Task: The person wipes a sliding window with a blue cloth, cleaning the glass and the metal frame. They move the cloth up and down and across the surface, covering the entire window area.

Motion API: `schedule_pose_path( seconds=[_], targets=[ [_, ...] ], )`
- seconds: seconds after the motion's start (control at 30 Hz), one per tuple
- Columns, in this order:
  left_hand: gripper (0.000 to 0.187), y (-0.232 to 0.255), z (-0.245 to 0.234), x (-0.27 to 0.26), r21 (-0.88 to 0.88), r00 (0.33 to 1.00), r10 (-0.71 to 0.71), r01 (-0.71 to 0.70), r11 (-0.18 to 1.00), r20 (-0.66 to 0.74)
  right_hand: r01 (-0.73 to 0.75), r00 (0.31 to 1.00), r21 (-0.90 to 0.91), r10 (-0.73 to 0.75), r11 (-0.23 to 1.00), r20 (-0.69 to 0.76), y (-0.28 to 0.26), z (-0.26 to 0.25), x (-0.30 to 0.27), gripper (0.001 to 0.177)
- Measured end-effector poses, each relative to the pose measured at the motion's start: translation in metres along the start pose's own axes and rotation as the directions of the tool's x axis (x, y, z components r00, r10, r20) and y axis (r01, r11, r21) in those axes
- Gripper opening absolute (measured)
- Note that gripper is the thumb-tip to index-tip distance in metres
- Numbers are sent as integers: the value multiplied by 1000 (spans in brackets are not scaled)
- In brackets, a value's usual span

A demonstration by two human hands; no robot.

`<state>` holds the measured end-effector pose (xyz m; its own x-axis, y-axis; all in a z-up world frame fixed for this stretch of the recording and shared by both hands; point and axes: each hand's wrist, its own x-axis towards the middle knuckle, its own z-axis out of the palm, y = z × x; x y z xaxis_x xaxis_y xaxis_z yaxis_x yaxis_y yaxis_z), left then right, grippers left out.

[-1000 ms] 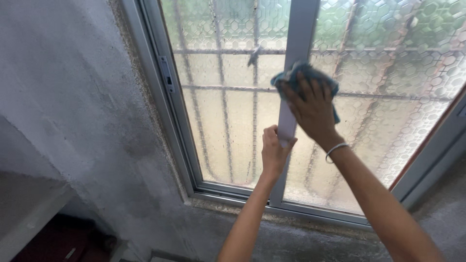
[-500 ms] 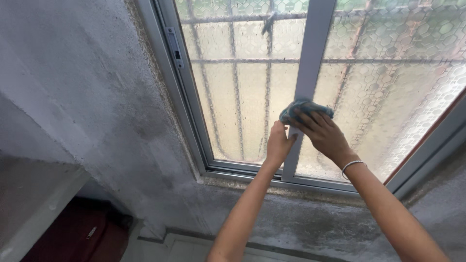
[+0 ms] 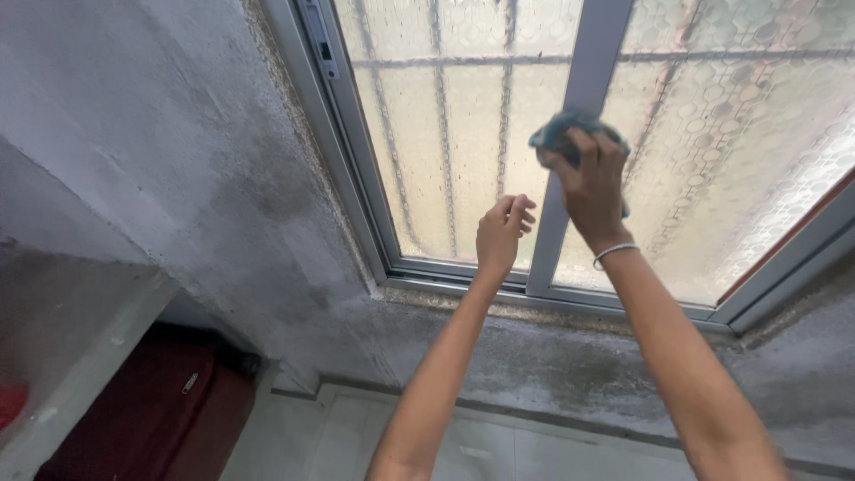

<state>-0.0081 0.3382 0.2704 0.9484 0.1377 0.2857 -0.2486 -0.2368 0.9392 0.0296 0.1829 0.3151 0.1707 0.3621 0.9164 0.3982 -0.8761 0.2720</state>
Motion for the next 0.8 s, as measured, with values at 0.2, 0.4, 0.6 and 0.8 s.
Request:
schedule_pose_path(
  seconds=[0.2,0.4,0.6,0.8],
  targets=[
    [47,-69,22,-2,85,989,107,-115,990,97,-171,955,238,101,956,279,-39,-10,-87,30],
    [65,-72,38,7,76,968,125,-144,987,218,-485,860,444,502,754,87,-23,-29,-60,26],
    [14,-9,-20,36,317,924,368,-382,868,105,-484,869,285,493,827,45,-14,-52,-17,27],
    [28,81,-17,83,324,948,202,-116,939,-246,-481,846,322,528,816,-74,-7,-32,29,30]
  ],
)
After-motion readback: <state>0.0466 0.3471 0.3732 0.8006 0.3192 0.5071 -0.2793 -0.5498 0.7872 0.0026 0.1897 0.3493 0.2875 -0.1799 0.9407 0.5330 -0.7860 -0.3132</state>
